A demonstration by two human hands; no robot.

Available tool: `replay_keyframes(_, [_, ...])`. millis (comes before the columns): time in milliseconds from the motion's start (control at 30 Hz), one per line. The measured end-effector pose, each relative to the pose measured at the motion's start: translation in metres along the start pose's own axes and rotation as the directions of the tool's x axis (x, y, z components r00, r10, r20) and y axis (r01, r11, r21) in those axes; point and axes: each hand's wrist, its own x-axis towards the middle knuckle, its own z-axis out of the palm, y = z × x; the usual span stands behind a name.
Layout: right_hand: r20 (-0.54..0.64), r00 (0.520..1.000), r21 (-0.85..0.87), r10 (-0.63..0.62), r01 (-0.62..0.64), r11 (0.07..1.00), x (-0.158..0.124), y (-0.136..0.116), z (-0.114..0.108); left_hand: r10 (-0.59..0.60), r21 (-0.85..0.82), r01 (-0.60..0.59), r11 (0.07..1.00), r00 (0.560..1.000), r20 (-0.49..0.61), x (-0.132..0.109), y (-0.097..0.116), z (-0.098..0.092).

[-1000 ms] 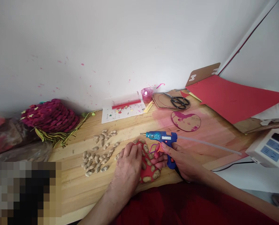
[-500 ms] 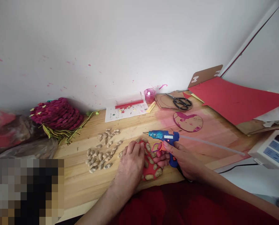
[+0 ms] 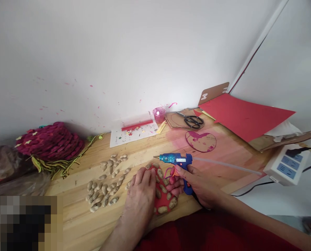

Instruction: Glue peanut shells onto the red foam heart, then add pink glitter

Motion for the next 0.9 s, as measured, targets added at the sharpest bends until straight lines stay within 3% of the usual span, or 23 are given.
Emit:
replay_keyframes(467, [-0.009,1.000,0.007,-0.004,0.004,1.000,0.0005,0.0003,-0.0006,-0.021,0.017,0.020,1.000,0.997,0.068,-0.0003,-0.0004,-0.0031])
replay_keyframes(900, [-0.024,1.000,0.001,-0.005,0.005,1.000,0.0002,-0.0002,0.0001,0.008,-0.012,-0.007,1.000,1.000,0.029,-0.0008,-0.0010,-0.0010])
